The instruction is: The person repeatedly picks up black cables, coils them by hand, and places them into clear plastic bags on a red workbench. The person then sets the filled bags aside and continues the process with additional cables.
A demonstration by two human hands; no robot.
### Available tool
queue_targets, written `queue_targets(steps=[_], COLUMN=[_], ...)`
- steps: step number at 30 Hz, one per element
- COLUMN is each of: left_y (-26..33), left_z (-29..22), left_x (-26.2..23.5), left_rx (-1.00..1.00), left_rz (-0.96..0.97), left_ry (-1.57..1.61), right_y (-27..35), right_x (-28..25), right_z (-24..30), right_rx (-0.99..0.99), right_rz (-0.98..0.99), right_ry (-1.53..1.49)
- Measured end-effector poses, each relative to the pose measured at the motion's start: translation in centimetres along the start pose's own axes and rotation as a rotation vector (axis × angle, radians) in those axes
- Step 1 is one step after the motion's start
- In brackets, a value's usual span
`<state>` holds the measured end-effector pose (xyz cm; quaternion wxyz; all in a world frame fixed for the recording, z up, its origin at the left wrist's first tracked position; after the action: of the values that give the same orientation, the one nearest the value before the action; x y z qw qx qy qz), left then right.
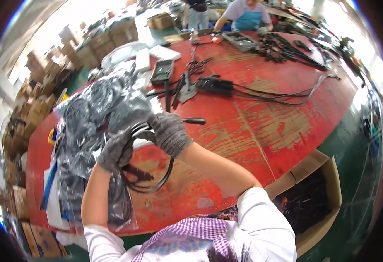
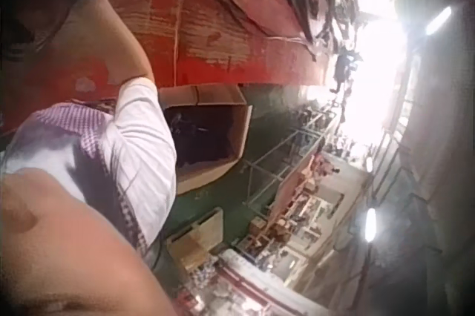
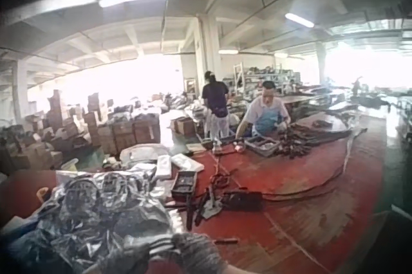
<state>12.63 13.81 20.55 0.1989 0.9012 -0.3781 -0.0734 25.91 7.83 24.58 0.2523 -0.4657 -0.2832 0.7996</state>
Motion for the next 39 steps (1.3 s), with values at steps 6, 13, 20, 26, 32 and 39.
queue_targets(steps=[6,13,20,26,32,39], left_y=[-1.9,0.7,-0.5,1.2,-4.3,-6.2], left_z=[2.4,8.7,23.1,19.2,19.4,21.1], left_x=[3.3,12.8,12.6,9.0,-2.3,5.5], left_rx=[0.119,0.494,0.3,0.724,0.17,0.329], left_rz=[0.166,0.332,0.293,-0.071,-0.78,-0.398], left_ry=[-0.185,-1.196,-1.453,-1.123,-1.126,-1.167], right_y=[10.9,13.2,20.5,20.6,20.2,20.1], right_x=[8.3,7.3,7.5,11.8,11.3,11.1], right_z=[-10.3,-7.5,-14.0,-10.6,-9.6,-10.0], right_rx=[1.046,1.233,0.502,0.105,0.001,0.116], right_rz=[0.284,0.058,0.414,0.302,0.268,0.326], right_ry=[-1.344,-2.175,0.387,0.112,0.127,0.025])
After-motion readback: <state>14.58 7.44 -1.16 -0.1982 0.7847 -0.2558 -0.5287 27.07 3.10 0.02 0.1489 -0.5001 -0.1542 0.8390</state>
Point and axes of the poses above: each hand's wrist, its own y-axis away from the middle knuckle, its own x-axis out of the palm, z = x × y, the point moved 8 cm from there along -y, towards the middle knuckle, and after that the axes turned 3 degrees about -z, right-handed, at the moved point
